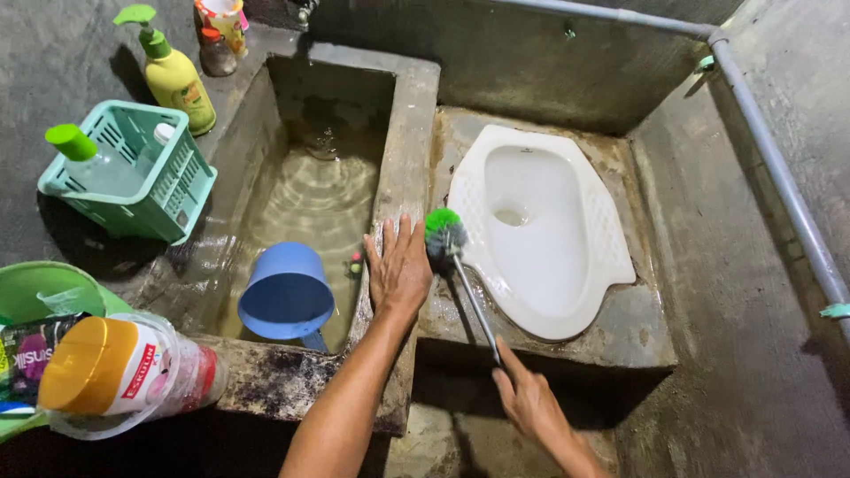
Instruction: Scrubbing a squat toilet with a brush and water.
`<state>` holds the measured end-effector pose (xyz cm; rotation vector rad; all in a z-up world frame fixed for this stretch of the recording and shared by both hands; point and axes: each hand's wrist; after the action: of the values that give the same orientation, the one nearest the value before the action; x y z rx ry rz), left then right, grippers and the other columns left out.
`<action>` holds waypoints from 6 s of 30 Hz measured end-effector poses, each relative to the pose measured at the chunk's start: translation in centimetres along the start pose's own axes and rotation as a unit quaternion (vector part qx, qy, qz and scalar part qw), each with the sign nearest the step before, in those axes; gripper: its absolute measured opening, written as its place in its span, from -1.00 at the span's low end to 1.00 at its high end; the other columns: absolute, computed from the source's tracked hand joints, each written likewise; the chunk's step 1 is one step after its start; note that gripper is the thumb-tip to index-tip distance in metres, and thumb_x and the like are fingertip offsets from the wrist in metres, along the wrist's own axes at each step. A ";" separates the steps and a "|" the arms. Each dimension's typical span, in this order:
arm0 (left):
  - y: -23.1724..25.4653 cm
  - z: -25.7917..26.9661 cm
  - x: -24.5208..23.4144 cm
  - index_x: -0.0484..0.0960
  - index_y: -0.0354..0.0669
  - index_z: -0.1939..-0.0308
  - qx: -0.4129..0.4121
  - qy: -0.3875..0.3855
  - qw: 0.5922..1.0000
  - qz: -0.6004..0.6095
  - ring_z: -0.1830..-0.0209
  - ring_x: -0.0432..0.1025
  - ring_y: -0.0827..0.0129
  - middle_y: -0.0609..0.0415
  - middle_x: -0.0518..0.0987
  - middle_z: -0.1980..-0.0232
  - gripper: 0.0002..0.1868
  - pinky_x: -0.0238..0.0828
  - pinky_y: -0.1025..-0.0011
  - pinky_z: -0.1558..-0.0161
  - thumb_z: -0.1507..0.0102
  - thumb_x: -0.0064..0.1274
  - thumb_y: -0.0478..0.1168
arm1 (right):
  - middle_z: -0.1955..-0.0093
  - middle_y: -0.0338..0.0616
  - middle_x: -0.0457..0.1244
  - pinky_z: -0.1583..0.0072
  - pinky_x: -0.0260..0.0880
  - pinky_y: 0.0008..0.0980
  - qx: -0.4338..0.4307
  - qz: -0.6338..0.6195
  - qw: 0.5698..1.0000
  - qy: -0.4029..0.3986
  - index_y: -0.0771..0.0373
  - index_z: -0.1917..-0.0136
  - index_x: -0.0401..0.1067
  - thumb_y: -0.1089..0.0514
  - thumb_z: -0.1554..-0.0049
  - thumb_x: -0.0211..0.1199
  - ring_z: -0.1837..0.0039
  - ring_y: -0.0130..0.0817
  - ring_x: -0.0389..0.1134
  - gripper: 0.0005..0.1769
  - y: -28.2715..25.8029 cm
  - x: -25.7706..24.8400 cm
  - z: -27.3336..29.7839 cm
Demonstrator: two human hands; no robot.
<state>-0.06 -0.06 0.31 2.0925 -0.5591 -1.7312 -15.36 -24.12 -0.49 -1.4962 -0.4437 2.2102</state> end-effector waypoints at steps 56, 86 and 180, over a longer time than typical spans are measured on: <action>-0.5 -0.2 1.0 0.28 -0.07 -0.49 0.002 0.011 1.000 -0.019 -0.63 -0.09 -0.05 -0.09 0.12 -0.60 -0.41 -0.52 -0.21 -0.52 -0.33 -0.28 -0.25 | 0.56 -0.24 0.21 0.55 0.25 -0.40 -0.086 -0.039 0.996 -0.001 0.09 -0.67 -0.09 0.10 -0.29 0.01 0.59 -0.45 0.14 -0.27 -0.9 0.0 -1.7; -0.3 -0.2 0.4 0.27 -0.07 -0.48 0.007 0.012 0.999 -0.040 -0.62 -0.10 -0.05 -0.09 0.10 -0.61 -0.40 -0.53 -0.18 -0.52 -0.32 -0.27 -0.26 | 0.49 -0.19 0.23 0.44 0.20 -0.41 -0.183 -0.044 0.972 0.143 0.15 -0.65 0.02 0.03 -0.37 -0.04 0.48 -0.51 0.13 -0.37 0.7 -0.1 -12.4; -0.5 -0.2 0.4 0.27 -0.02 -0.50 0.005 0.007 0.997 -0.073 -0.62 -0.08 -0.01 -0.05 0.11 -0.61 -0.43 -0.48 -0.16 -0.54 -0.37 -0.29 -0.17 | 0.50 -0.40 0.10 0.50 -0.02 -0.44 0.006 -0.129 0.990 0.055 0.01 -0.65 0.00 0.00 -0.32 -0.07 0.51 -0.49 -0.05 -0.35 1.1 -1.1 -11.2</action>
<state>0.20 0.11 -0.26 2.1999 -0.4213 -1.7934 -4.76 -25.35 -4.26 -1.4561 -0.5520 1.9190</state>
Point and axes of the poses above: each hand's wrist, its own z-axis away from the middle knuckle, its own x-axis out of the palm, y = z × x
